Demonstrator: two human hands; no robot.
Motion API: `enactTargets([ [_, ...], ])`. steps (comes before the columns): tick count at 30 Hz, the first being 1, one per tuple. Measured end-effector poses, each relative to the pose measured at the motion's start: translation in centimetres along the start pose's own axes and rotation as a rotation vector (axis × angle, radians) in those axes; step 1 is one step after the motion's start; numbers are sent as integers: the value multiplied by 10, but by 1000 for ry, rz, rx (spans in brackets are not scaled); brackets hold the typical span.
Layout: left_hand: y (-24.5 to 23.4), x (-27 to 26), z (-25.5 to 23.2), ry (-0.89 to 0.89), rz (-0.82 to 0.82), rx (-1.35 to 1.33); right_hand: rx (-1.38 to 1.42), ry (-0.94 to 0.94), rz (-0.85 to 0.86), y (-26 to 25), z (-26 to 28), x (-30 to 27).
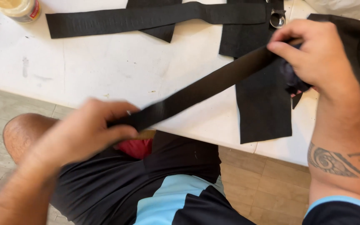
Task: Applying glue to a long, textured leather strip using a small applicator at a workshop table.
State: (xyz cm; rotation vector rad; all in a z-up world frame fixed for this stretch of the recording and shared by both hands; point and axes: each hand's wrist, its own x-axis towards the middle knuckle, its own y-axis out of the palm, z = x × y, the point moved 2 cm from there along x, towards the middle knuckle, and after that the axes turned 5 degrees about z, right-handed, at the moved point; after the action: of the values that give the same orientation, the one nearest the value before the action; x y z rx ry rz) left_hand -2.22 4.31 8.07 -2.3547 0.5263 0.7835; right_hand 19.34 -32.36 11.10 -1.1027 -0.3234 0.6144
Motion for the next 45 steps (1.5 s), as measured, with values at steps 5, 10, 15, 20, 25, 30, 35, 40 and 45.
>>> enactTargets([
  [5, -53, 32, 18, 61, -163, 78, 20, 321, 29, -3, 5, -35],
  [10, -52, 28, 60, 273, -807, 734, 286, 198, -246, 13, -7, -78],
  [15, 3, -2, 52, 542, -1144, 627, 537, 35, -500, 43, -39, -72],
  [20, 51, 21, 49, 416, -1180, 670, 277, -416, -355, 61, 99, 14],
  [25, 50, 23, 43, 377, -1225, 660, 349, -808, -91, 121, 191, 72],
  [30, 46, 28, 56, 408, -1283, 632, 128, -829, 27, 143, 143, 40],
  [35, 45, 34, 68, 473, -1292, 573, -99, -664, 2, 116, 134, 21],
  [40, 49, 37, 77, 478, -1320, 547, 9, -799, -107, 127, 212, 70],
  [45, 55, 47, 93, 572, -1512, 519, 103, -900, -101, 185, 236, 109],
])
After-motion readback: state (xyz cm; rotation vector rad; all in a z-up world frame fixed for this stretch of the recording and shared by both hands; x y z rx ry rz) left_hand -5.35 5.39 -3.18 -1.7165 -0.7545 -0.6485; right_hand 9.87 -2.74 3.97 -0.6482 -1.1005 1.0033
